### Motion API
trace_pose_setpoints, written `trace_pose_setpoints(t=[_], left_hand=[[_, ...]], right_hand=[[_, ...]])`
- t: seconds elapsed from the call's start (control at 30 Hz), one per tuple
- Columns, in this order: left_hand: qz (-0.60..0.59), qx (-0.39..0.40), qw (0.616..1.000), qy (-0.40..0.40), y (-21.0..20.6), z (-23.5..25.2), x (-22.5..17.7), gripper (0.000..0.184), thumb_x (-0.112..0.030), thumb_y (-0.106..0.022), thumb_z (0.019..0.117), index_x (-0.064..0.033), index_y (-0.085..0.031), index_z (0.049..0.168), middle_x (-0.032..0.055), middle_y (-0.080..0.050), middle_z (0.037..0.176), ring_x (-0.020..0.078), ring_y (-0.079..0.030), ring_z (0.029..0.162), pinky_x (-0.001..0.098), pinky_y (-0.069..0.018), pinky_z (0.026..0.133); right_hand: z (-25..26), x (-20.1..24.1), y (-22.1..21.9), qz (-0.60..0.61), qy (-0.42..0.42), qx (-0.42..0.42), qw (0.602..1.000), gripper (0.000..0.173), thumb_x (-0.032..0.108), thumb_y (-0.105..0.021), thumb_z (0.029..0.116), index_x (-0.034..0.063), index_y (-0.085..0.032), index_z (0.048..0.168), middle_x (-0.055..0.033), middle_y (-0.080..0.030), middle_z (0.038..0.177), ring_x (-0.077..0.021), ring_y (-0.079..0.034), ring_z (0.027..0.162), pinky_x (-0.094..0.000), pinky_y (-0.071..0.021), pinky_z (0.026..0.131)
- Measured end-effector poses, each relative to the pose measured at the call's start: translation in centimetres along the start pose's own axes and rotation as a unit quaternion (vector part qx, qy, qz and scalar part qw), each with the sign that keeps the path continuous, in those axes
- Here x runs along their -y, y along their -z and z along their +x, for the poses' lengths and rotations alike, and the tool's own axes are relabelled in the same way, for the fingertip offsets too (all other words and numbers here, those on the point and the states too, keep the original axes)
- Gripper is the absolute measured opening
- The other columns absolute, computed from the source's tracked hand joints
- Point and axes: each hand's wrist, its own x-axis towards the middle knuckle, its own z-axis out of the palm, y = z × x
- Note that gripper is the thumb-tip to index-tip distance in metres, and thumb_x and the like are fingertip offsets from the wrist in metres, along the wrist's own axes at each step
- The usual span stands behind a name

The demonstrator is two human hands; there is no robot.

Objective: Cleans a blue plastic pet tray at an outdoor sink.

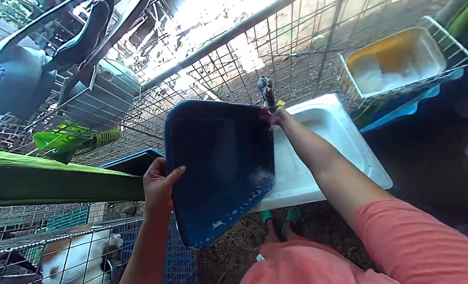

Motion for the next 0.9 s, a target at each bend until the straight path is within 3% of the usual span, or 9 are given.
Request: trace_pose_setpoints(t=[0.07, 0.13, 0.27, 0.33, 0.4, 0.5, 0.67, 0.83, 0.9], left_hand=[[-0.015, -0.018, 0.999, 0.030, 0.6, 0.6, 0.4, 0.030, 0.014, -0.064, 0.0786, -0.0109, -0.060, 0.095, -0.0052, -0.069, 0.078, 0.0046, -0.069, 0.070, 0.0236, -0.0615, 0.066], [-0.032, -0.044, 0.997, 0.060, 1.0, 1.1, 1.3, 0.030, 0.016, -0.061, 0.0799, -0.0106, -0.059, 0.094, -0.0044, -0.068, 0.077, 0.0047, -0.068, 0.068, 0.0236, -0.0609, 0.063], [-0.085, -0.073, 0.990, 0.089, 1.2, 0.7, 3.4, 0.032, 0.019, -0.055, 0.0778, -0.0091, -0.057, 0.094, -0.0024, -0.069, 0.077, 0.0063, -0.069, 0.067, 0.0246, -0.0612, 0.061], [-0.117, -0.095, 0.985, 0.085, 1.3, -0.2, 4.9, 0.034, 0.018, -0.053, 0.0747, -0.0098, -0.056, 0.093, -0.0028, -0.069, 0.077, 0.0061, -0.069, 0.067, 0.0245, -0.0610, 0.061], [-0.133, -0.121, 0.980, 0.081, 2.0, -1.2, 7.6, 0.033, 0.016, -0.053, 0.0749, -0.0100, -0.054, 0.096, -0.0027, -0.068, 0.079, 0.0063, -0.069, 0.070, 0.0251, -0.0611, 0.064], [-0.112, -0.166, 0.977, 0.069, 2.9, -2.8, 13.7, 0.033, 0.013, -0.054, 0.0759, -0.0073, -0.052, 0.101, -0.0026, -0.066, 0.083, 0.0063, -0.068, 0.074, 0.0259, -0.0611, 0.066], [-0.077, -0.236, 0.965, 0.086, 2.6, -3.7, 20.6, 0.020, 0.011, -0.054, 0.0829, -0.0044, -0.054, 0.096, -0.0032, -0.062, 0.078, 0.0032, -0.065, 0.070, 0.0224, -0.0583, 0.066], [-0.142, -0.224, 0.964, 0.033, 1.9, -5.1, 17.7, 0.031, 0.013, -0.051, 0.0707, -0.0110, -0.055, 0.091, -0.0072, -0.066, 0.076, 0.0024, -0.066, 0.069, 0.0227, -0.0590, 0.063], [-0.146, -0.202, 0.968, -0.004, 1.8, -5.8, 15.9, 0.035, 0.014, -0.053, 0.0684, -0.0133, -0.057, 0.089, -0.0090, -0.069, 0.077, 0.0020, -0.068, 0.071, 0.0228, -0.0596, 0.065]], right_hand=[[1.0, 0.0, 1.1, -0.227, 0.025, 0.064, 0.972, 0.034, 0.012, -0.027, 0.1107, -0.0032, -0.055, 0.122, -0.0112, -0.065, 0.104, -0.0159, -0.064, 0.088, -0.0331, -0.0550, 0.082], [1.7, 0.0, 1.5, -0.486, 0.041, 0.079, 0.870, 0.031, 0.013, -0.054, 0.1042, -0.0035, -0.060, 0.131, -0.0201, -0.066, 0.119, -0.0247, -0.064, 0.104, -0.0426, -0.0514, 0.095], [-0.8, 0.1, 1.0, -0.616, 0.124, -0.054, 0.776, 0.039, 0.024, -0.066, 0.0978, -0.0068, -0.066, 0.121, -0.0307, -0.067, 0.120, -0.0437, -0.065, 0.113, -0.0614, -0.0497, 0.099], [-1.7, 0.5, 3.2, -0.686, 0.118, -0.108, 0.710, 0.052, 0.030, -0.067, 0.0976, -0.0076, -0.059, 0.133, -0.0346, -0.054, 0.139, -0.0495, -0.055, 0.129, -0.0655, -0.0452, 0.104], [-1.4, -1.0, 7.8, -0.687, 0.049, -0.071, 0.722, 0.072, 0.027, -0.076, 0.0914, -0.0042, -0.045, 0.148, -0.0363, -0.047, 0.146, -0.0537, -0.048, 0.134, -0.0712, -0.0402, 0.106], [-4.3, -2.2, 11.2, -0.593, -0.054, 0.037, 0.802, 0.056, 0.011, -0.062, 0.1016, 0.0056, -0.040, 0.153, -0.0292, -0.054, 0.142, -0.0456, -0.057, 0.125, -0.0639, -0.0468, 0.099], [-5.8, 1.1, 10.7, -0.622, 0.112, 0.053, 0.773, 0.042, 0.002, -0.050, 0.1042, -0.0030, -0.050, 0.146, -0.0327, -0.061, 0.132, -0.0457, -0.060, 0.123, -0.0602, -0.0438, 0.107], [-6.1, 1.5, 8.6, -0.663, 0.210, -0.068, 0.715, 0.033, 0.005, -0.059, 0.0988, -0.0059, -0.065, 0.129, -0.0351, -0.059, 0.131, -0.0496, -0.058, 0.123, -0.0616, -0.0436, 0.107], [-6.3, -0.7, 7.3, -0.619, 0.251, -0.058, 0.742, 0.029, 0.008, -0.055, 0.1008, -0.0089, -0.067, 0.121, -0.0320, -0.067, 0.118, -0.0448, -0.066, 0.111, -0.0587, -0.0496, 0.101]])
